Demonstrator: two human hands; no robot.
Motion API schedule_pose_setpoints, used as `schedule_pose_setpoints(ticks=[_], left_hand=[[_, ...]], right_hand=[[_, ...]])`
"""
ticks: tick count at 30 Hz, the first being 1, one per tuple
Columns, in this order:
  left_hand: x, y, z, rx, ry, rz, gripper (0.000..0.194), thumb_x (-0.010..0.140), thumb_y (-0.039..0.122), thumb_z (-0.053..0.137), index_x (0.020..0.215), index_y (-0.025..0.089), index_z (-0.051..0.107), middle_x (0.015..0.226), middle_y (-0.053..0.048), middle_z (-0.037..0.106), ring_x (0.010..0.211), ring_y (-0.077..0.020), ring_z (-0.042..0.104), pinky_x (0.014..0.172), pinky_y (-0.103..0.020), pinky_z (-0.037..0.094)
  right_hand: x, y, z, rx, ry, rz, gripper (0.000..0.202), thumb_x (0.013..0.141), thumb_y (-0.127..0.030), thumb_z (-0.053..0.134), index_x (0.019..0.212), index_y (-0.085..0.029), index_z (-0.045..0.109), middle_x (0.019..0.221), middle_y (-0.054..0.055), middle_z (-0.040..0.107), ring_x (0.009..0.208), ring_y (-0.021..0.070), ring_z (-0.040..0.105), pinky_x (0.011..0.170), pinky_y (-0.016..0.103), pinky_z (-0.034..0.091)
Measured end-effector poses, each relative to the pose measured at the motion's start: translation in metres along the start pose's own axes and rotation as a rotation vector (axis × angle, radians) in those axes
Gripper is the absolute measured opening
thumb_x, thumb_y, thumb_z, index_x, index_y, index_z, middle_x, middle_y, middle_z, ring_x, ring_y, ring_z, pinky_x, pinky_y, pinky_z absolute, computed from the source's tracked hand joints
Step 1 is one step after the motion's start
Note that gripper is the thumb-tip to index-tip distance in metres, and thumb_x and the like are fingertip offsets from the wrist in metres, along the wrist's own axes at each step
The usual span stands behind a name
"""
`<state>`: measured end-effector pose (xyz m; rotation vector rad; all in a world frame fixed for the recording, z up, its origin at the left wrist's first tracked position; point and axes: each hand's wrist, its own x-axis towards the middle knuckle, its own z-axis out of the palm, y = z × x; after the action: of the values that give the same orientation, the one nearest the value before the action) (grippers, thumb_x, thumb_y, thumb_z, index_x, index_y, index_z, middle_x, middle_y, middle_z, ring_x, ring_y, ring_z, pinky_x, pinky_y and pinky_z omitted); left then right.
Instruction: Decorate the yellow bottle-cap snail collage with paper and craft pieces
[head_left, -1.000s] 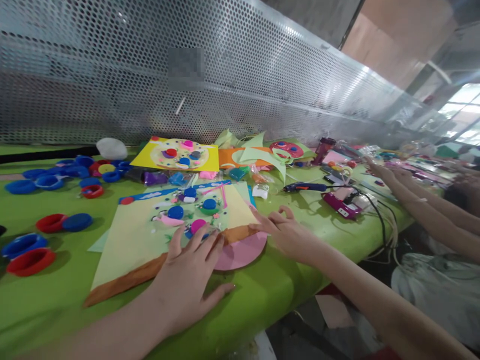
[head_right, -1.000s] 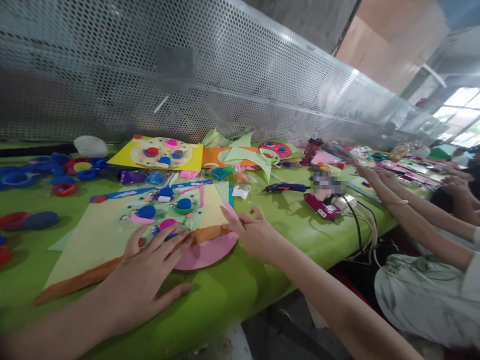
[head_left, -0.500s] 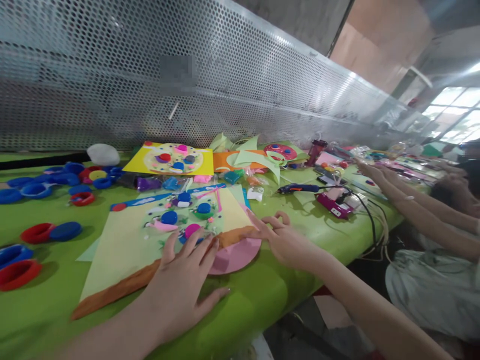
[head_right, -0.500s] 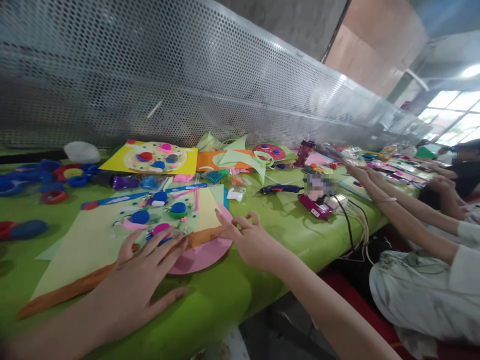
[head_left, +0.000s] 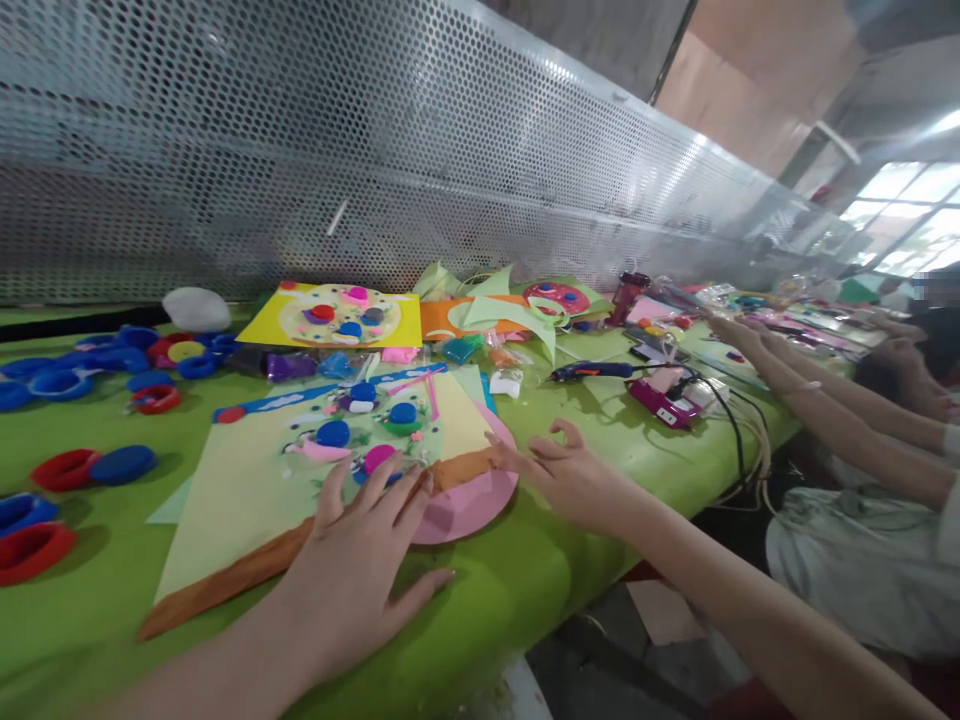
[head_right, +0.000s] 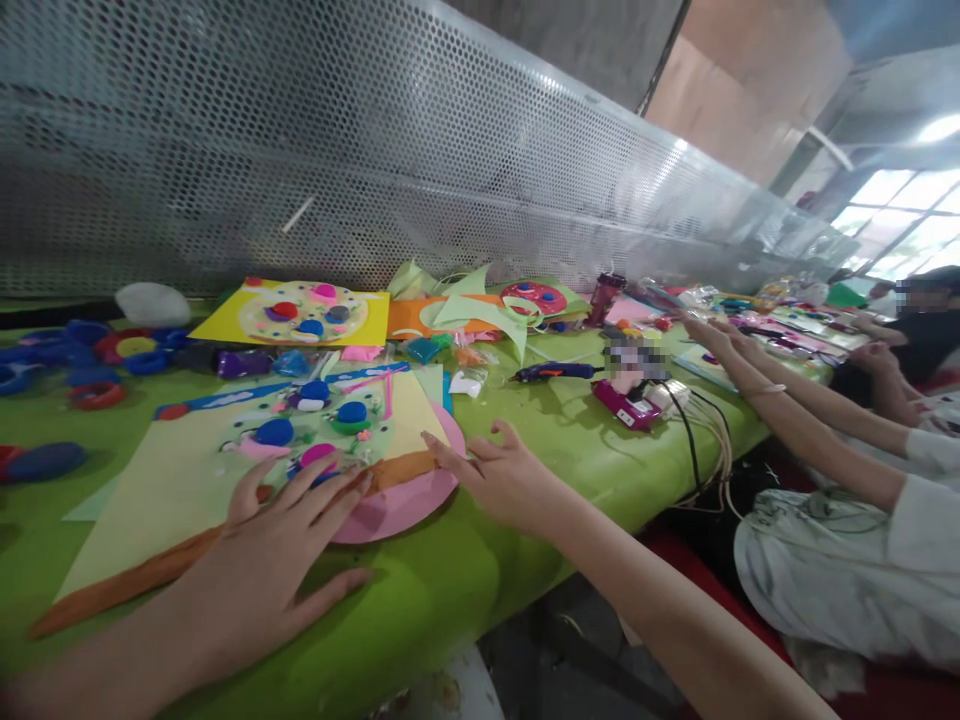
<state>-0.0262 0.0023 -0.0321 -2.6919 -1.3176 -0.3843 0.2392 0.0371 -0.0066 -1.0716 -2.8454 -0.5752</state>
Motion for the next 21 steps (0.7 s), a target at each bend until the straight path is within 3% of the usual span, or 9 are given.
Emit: schedule_pose_setpoints(ticks=[5, 12, 17, 21], left_hand=[[0.001, 0.0, -0.003, -0.024, -0.01, -0.037, 0.071, 0.083, 0.066, 0.032, 0.133, 0.017, 0.045, 0.129, -0.014, 0.053, 0.122, -0.0365, 0.04, 0.103, -0.061, 0.003], [0.004, 0.001, -0.006, -0.027, -0.022, -0.039, 0.073, 0.083, 0.064, 0.034, 0.137, 0.015, 0.038, 0.129, -0.016, 0.053, 0.119, -0.0383, 0.043, 0.099, -0.063, 0.008], [0.006, 0.0, -0.007, -0.034, -0.017, -0.039, 0.074, 0.081, 0.066, 0.036, 0.133, 0.014, 0.044, 0.13, -0.017, 0.051, 0.118, -0.0394, 0.045, 0.098, -0.064, 0.011], [0.006, -0.001, -0.003, -0.025, 0.023, -0.041, 0.075, 0.08, 0.066, 0.036, 0.133, 0.014, 0.045, 0.128, -0.017, 0.053, 0.118, -0.0404, 0.045, 0.098, -0.065, 0.013]], right_hand=[[0.001, -0.008, 0.001, 0.118, -0.023, 0.073, 0.083, 0.071, 0.0, 0.036, 0.145, -0.008, 0.0, 0.105, 0.014, 0.061, 0.108, 0.0255, 0.043, 0.093, 0.046, 0.025], [0.007, -0.017, -0.004, 0.11, -0.104, 0.074, 0.075, 0.075, -0.001, 0.033, 0.145, -0.007, 0.007, 0.088, 0.013, 0.06, 0.097, 0.0249, 0.048, 0.092, 0.05, 0.028], [0.011, -0.01, -0.008, 0.082, -0.151, 0.095, 0.071, 0.077, 0.001, 0.032, 0.145, -0.009, 0.014, 0.089, 0.012, 0.06, 0.095, 0.0224, 0.048, 0.095, 0.05, 0.024], [0.003, -0.005, -0.001, 0.123, -0.142, 0.135, 0.074, 0.077, -0.001, 0.034, 0.145, -0.008, 0.006, 0.095, 0.013, 0.06, 0.102, 0.0239, 0.045, 0.096, 0.049, 0.024]])
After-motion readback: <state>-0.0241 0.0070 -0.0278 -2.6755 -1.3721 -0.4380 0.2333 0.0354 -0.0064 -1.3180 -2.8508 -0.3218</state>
